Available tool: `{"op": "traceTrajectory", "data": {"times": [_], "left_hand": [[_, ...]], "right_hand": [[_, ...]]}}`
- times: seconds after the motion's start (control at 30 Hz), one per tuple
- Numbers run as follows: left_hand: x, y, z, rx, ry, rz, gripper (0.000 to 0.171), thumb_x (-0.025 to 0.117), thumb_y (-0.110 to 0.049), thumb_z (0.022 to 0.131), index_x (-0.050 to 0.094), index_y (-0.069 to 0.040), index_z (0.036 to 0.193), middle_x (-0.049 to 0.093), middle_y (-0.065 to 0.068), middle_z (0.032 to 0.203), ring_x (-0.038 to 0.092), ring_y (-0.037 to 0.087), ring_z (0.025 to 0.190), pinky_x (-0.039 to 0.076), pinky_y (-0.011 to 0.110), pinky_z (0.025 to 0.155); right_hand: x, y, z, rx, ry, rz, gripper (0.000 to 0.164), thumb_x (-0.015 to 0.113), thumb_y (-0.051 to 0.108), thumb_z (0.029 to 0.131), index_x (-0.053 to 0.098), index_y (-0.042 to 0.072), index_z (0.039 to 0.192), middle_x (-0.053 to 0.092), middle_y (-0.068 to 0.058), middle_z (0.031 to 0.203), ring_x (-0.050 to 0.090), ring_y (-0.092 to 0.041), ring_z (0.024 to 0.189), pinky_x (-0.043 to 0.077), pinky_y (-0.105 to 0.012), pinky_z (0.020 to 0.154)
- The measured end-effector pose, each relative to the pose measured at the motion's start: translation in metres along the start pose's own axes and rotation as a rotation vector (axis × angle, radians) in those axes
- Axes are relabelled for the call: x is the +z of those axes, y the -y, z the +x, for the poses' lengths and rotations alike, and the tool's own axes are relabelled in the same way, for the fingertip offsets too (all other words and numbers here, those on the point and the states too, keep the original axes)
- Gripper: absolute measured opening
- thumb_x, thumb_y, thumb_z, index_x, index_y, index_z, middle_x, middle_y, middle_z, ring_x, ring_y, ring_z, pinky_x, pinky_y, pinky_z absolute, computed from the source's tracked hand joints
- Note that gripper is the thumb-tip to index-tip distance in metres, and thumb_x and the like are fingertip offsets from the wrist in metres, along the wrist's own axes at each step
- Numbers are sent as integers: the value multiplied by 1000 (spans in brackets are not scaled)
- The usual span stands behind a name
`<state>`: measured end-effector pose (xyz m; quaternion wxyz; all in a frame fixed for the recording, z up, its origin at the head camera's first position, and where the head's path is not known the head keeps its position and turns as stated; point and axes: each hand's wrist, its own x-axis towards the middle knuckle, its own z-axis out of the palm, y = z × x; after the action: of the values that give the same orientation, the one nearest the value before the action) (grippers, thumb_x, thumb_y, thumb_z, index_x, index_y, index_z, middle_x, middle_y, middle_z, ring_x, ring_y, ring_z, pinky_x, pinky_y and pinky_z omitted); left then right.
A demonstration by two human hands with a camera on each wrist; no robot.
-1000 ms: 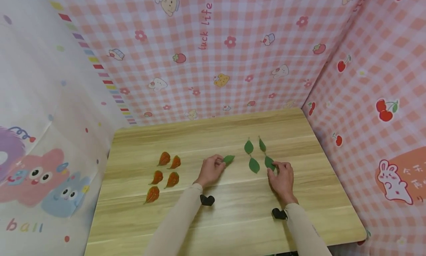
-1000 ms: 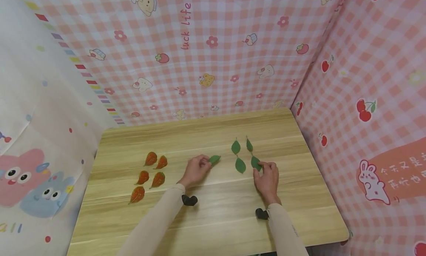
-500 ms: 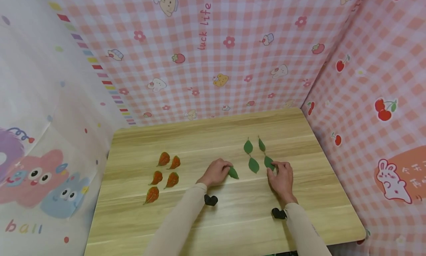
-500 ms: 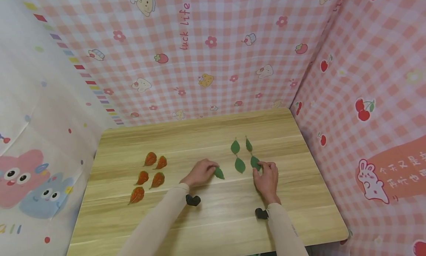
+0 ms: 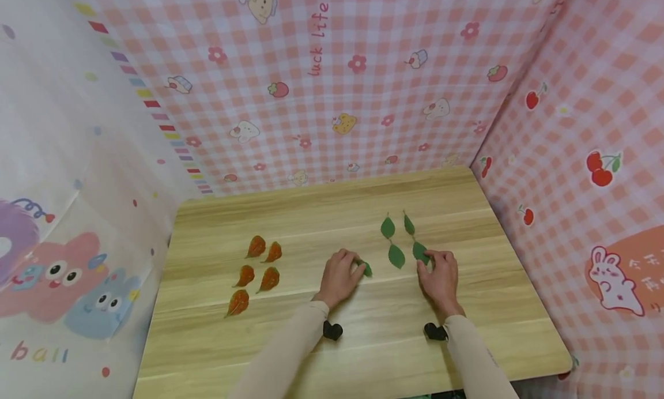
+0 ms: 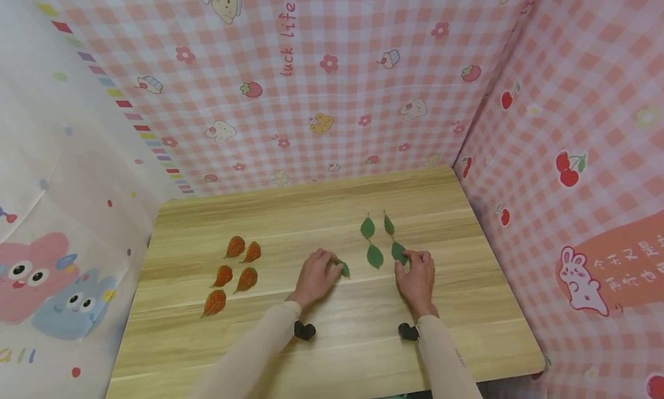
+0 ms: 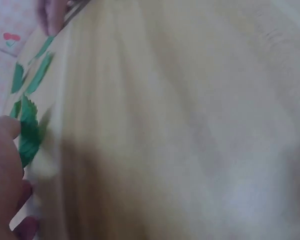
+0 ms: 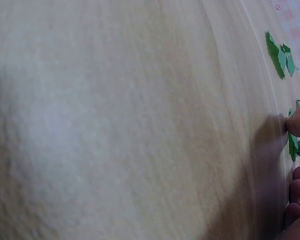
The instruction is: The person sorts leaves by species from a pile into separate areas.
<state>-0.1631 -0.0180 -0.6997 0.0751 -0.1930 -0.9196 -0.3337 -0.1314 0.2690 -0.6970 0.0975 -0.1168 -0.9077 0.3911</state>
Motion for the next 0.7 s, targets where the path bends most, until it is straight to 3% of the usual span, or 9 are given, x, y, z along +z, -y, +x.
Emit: {"op": "traceTrajectory", "data": {"times": [0.13, 0.27, 0.37, 0.5, 0.7], "left_hand": [[3, -15, -5, -17, -30, 77, 23, 82, -36, 104, 81, -13, 110, 80, 6, 113, 73, 29, 101, 54, 49, 82], [7, -24, -1, -10, -31, 120, 23, 88, -31, 100, 84, -13, 114, 82, 9, 120, 74, 32, 108, 54, 51, 85], [19, -20, 6, 23, -22, 145, 23, 86, -33, 102, 86, -16, 117, 82, 6, 125, 74, 29, 114, 54, 46, 90], [37, -8, 16, 63, -25, 151, 20, 80, -36, 105, 87, -22, 117, 82, 0, 124, 72, 23, 114, 51, 43, 85], [52, -1, 28, 31, 16, 166, 33, 78, -55, 105, 85, -25, 116, 83, -3, 130, 71, 22, 117, 51, 43, 88]], "right_hand": [[-1, 0, 0, -18, -14, 4, 35, 77, 12, 104, 73, -8, 133, 58, -32, 127, 54, -52, 121, 42, -63, 109], [-2, 1, 0, -22, -14, 10, 35, 77, 11, 103, 73, -9, 132, 58, -33, 127, 54, -52, 121, 42, -63, 109], [-2, 1, 1, -3, 2, 14, 36, 77, 12, 104, 73, -8, 134, 58, -33, 129, 54, -51, 124, 42, -63, 112], [-2, 2, 1, 14, 20, 13, 37, 76, 13, 105, 72, -7, 136, 57, -31, 132, 53, -50, 126, 41, -62, 114], [-3, 3, 0, 21, 30, 10, 37, 75, 14, 106, 72, -7, 137, 56, -31, 133, 52, -50, 127, 40, -62, 116]]}}
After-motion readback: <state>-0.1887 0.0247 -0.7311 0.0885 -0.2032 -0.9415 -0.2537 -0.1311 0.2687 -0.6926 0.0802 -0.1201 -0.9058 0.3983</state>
